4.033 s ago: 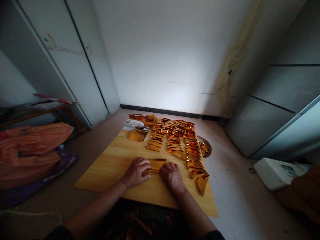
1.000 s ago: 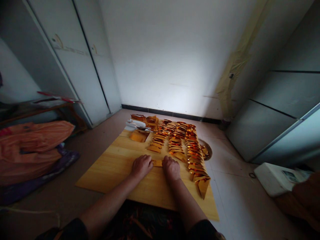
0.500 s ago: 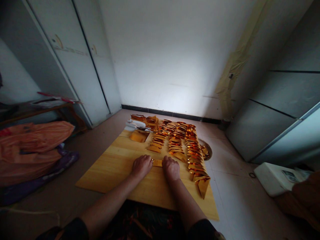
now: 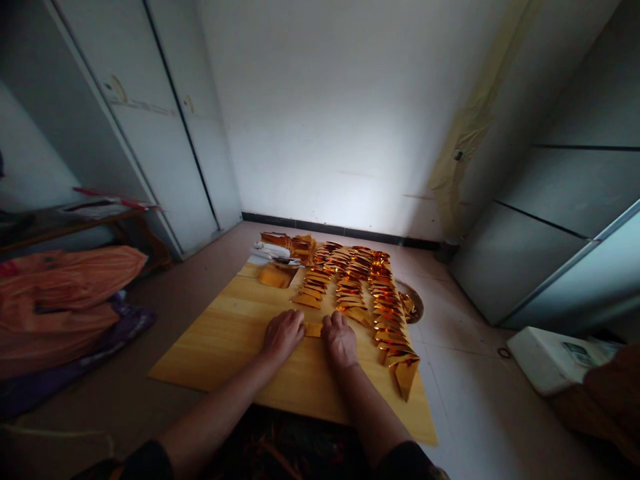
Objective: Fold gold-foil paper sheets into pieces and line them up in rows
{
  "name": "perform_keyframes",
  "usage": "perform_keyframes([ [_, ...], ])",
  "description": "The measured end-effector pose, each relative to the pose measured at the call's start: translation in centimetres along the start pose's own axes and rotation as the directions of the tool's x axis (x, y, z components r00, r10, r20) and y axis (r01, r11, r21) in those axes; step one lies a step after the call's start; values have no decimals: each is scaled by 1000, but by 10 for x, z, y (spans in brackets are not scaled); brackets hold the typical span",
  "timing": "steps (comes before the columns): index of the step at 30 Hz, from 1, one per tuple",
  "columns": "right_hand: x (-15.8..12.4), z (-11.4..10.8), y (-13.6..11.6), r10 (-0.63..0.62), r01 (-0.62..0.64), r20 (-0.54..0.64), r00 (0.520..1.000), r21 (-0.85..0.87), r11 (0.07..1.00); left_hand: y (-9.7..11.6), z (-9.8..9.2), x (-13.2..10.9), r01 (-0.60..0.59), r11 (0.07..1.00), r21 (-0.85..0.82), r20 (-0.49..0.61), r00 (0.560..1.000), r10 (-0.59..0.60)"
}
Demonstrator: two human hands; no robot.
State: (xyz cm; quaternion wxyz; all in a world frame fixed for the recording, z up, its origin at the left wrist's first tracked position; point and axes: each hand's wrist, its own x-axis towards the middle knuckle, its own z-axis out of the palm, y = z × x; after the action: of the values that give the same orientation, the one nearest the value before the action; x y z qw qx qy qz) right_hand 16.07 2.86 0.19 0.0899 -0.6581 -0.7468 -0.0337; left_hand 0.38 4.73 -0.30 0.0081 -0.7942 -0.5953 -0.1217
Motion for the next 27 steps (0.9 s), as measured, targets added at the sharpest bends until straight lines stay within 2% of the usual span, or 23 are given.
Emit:
perform_keyframes([
  [2,0,0,0,-52,51,28,998,22,998,-1,2,3,-101,995,-7,6,995,101],
  [5,1,-2,3,-40,37,62,997,53,998,-4,4,9,-211,976,-48,39,976,213],
  [10,-2,-1,9,-71,68,43,997,87,994,-10,3,15,-265,955,-132,46,961,273],
  [16,-7,-1,6,-51,50,3,999,120,992,-10,3,10,-185,965,-188,-41,983,181],
  [22,-8,-8,-9,142,-141,7,990,155,978,-4,3,8,-37,975,-220,-23,999,32],
  [27,-9,-3,-14,225,-217,-20,974,189,958,-3,0,8,15,975,-221,1,1000,-15],
])
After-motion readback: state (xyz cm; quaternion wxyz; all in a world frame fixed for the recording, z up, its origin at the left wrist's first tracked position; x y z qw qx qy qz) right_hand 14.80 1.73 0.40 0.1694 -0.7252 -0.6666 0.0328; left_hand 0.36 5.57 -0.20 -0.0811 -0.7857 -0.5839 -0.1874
